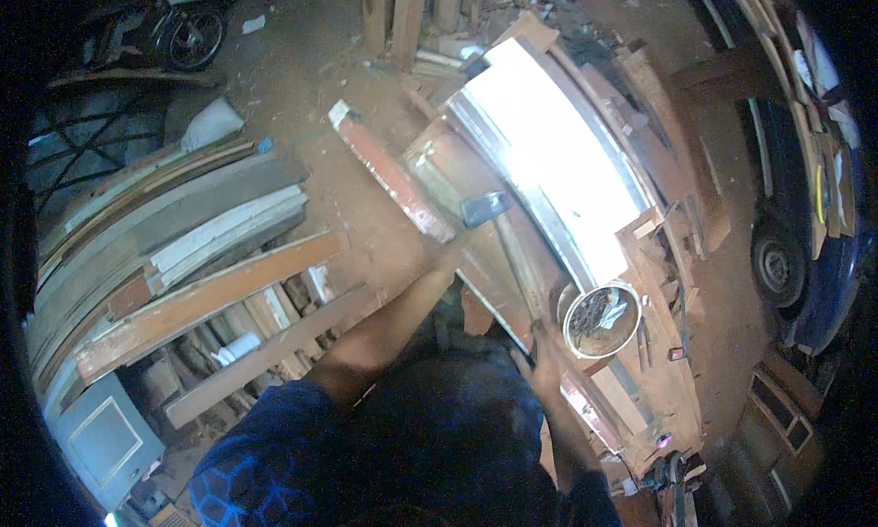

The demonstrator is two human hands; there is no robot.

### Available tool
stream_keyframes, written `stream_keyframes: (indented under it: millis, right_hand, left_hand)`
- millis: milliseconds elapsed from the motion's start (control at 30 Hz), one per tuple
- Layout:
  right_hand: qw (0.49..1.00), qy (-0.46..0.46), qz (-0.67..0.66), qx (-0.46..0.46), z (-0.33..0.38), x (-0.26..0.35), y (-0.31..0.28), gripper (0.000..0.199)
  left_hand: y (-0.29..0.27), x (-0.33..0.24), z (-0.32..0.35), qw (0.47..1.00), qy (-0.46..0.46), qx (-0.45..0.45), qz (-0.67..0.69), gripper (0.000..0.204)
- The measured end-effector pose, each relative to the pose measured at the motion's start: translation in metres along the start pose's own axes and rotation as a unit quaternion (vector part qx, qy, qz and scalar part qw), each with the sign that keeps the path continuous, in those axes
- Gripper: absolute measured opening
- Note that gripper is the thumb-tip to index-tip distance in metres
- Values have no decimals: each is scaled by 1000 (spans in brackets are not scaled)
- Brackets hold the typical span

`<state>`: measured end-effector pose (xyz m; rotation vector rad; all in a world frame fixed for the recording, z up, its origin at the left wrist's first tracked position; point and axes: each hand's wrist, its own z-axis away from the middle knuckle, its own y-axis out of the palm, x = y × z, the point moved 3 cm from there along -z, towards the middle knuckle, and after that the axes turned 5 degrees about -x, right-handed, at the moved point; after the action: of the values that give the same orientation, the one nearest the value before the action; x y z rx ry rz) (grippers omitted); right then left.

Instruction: The person measures a small wooden block with a tape measure, then places it on a workbench. They proceed to hammer nails into a long wooden plank using a hammer and a nail punch, repeatedly striking the nails to secure them.

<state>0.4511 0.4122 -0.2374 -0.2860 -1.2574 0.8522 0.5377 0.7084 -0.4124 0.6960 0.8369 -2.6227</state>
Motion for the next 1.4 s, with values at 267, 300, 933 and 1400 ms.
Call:
stream_keyframes:
  millis: [267,300,933,1400]
  right_hand:
    - [997,48,61,-12,164,-100,-97,77]
    - [997,57,61,4,177,-123,-105,79]
    - [988,78,64,120,313,-337,-127,95]
    - [998,-19,34,-58,340,-332,-142,115]
  left_hand:
    - [-15,4,0,999,40,-12,23,89]
    - [-25,14,-2,997,59,-3,57,93]
    - [74,148,162,999,11,38,0,39]
    - [38,168,175,913,-56,273,298,36]
